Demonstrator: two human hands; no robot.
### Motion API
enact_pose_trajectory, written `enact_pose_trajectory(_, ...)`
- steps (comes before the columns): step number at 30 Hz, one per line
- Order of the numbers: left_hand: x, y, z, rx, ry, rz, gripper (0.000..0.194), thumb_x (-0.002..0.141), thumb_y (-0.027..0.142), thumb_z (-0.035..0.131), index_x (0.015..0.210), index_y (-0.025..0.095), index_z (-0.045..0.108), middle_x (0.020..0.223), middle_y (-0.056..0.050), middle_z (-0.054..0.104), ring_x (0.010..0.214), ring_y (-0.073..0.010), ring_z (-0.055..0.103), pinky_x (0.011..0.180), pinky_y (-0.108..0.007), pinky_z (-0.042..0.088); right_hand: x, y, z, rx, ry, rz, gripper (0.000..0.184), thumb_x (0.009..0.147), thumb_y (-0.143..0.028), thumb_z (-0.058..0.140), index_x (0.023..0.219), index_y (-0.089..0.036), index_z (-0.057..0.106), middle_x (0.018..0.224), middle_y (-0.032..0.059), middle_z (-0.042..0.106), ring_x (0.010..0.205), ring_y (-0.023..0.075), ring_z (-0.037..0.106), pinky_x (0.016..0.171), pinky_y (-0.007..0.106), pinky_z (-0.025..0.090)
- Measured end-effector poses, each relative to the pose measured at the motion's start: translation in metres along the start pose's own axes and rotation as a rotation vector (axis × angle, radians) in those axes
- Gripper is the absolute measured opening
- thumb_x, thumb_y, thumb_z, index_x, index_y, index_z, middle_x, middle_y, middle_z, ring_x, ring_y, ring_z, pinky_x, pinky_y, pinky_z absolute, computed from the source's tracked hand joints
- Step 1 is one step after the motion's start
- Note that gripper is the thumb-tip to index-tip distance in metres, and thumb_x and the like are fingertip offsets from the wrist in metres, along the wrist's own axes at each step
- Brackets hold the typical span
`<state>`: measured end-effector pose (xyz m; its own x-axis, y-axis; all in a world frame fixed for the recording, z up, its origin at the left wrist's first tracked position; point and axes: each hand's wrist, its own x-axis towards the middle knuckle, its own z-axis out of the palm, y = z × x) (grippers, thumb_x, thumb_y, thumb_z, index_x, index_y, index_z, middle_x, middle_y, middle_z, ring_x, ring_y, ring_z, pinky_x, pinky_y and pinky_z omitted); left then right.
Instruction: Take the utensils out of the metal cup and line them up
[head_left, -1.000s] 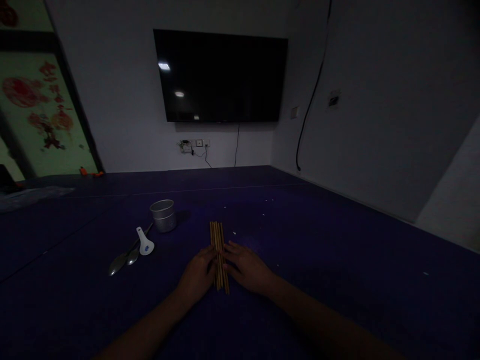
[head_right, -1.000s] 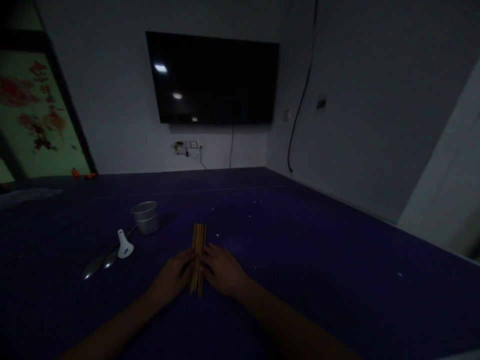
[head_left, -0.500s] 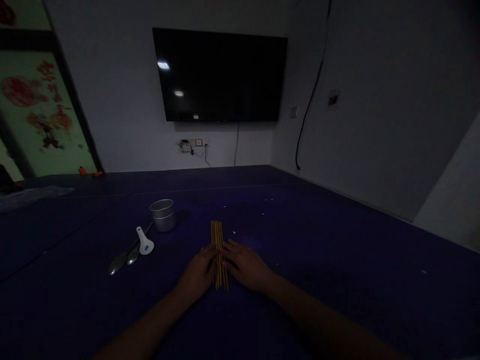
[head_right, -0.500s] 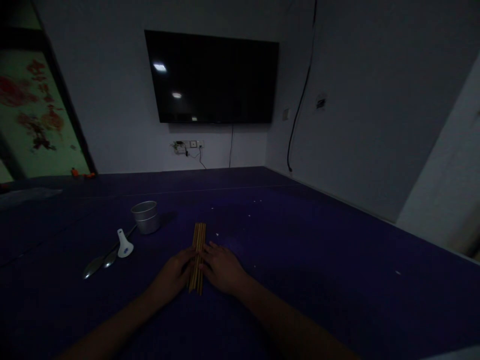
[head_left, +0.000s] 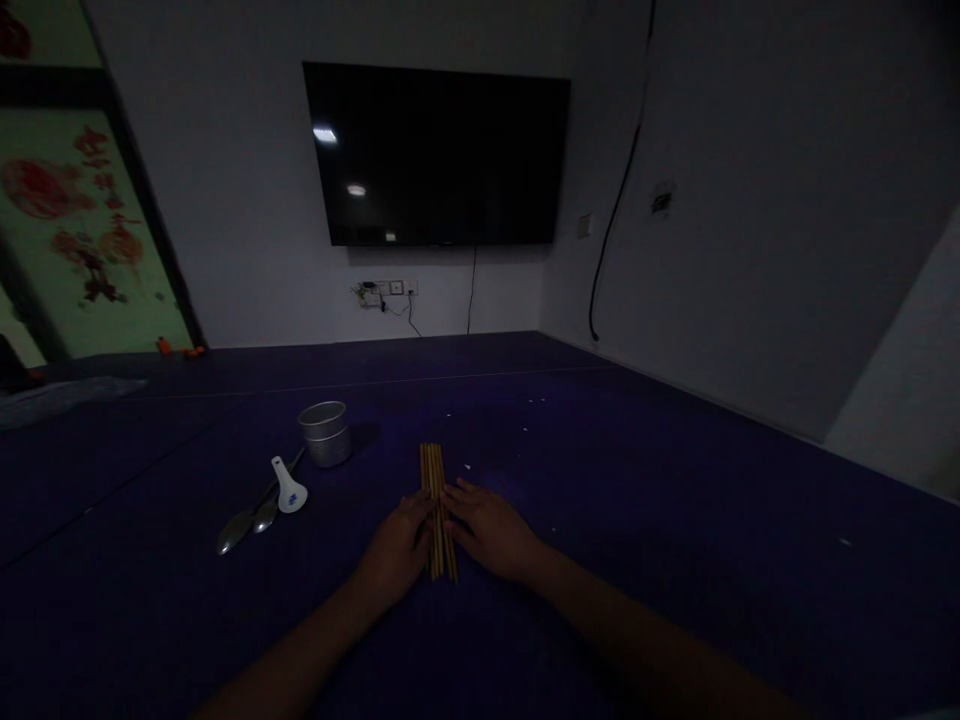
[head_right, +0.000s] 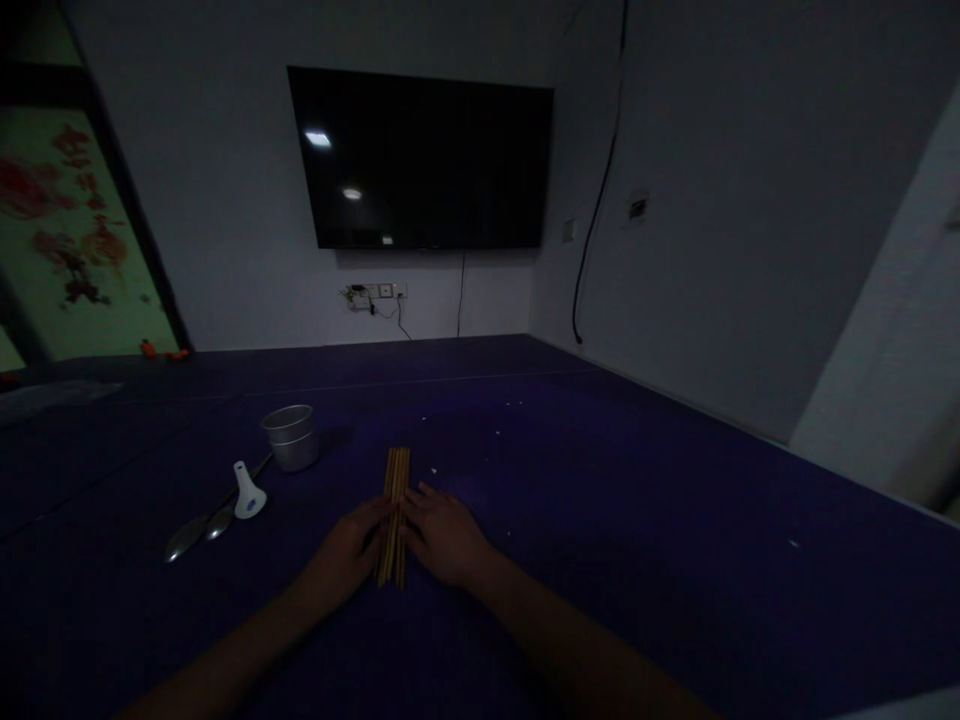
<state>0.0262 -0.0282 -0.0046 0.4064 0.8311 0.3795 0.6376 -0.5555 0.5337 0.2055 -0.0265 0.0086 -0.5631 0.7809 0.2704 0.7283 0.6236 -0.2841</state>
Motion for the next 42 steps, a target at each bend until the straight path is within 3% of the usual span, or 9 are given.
enact_pose_trajectory(17,0.002,0.004,-0.003,-0.054,0.017,0.032,0.045,0.08,0.009,0.035,0.119,0.019,0.054,0.125,-0.008,0.055,0.116,-0.0168,0.049,0.103,-0.038,0.036,0.003,0.001,0.001,-0.018,-0.004,-0.014,0.048,0.092,-0.036,0.033,0.134,-0.015,0.04,0.139,0.0095,0.039,0.131,0.0248,0.028,0.104,0.044,0.028)
enact_pose_trajectory(24,0.002,0.002,-0.003,-0.014,0.041,-0.014,0.043,0.08,0.009,0.035,0.117,0.018,0.055,0.123,-0.009,0.055,0.115,-0.0173,0.049,0.102,-0.039,0.036,0.0,-0.002,0.0,-0.002,0.026,0.001,0.045,0.092,-0.036,0.033,0.133,-0.019,0.042,0.139,0.0086,0.04,0.13,0.0241,0.029,0.103,0.043,0.03)
enact_pose_trajectory(27,0.002,0.002,-0.005,0.065,0.071,-0.019,0.04,0.078,0.008,0.037,0.111,0.018,0.057,0.117,-0.008,0.058,0.11,-0.0181,0.051,0.099,-0.039,0.037,-0.001,-0.003,-0.001,-0.004,0.025,-0.01,0.045,0.092,-0.033,0.033,0.133,-0.017,0.042,0.138,0.0099,0.041,0.13,0.0245,0.031,0.103,0.043,0.031)
enact_pose_trajectory(32,0.001,0.012,-0.015,0.371,0.109,-0.12,0.018,0.075,0.013,0.045,0.083,0.018,0.061,0.088,-0.007,0.061,0.088,-0.021,0.054,0.08,-0.037,0.041,-0.001,-0.006,-0.002,0.007,0.039,-0.036,0.04,0.092,-0.028,0.033,0.128,-0.019,0.048,0.135,0.0081,0.044,0.127,0.0229,0.036,0.103,0.042,0.031)
enact_pose_trajectory(42,0.0,0.024,-0.02,0.574,0.047,-0.26,0.023,0.081,0.029,0.04,0.077,0.017,0.058,0.087,-0.009,0.061,0.09,-0.0257,0.053,0.075,-0.038,0.037,-0.001,-0.005,-0.003,0.0,0.017,-0.06,0.04,0.09,-0.028,0.037,0.127,-0.017,0.049,0.135,0.0094,0.044,0.126,0.0237,0.037,0.105,0.041,0.03)
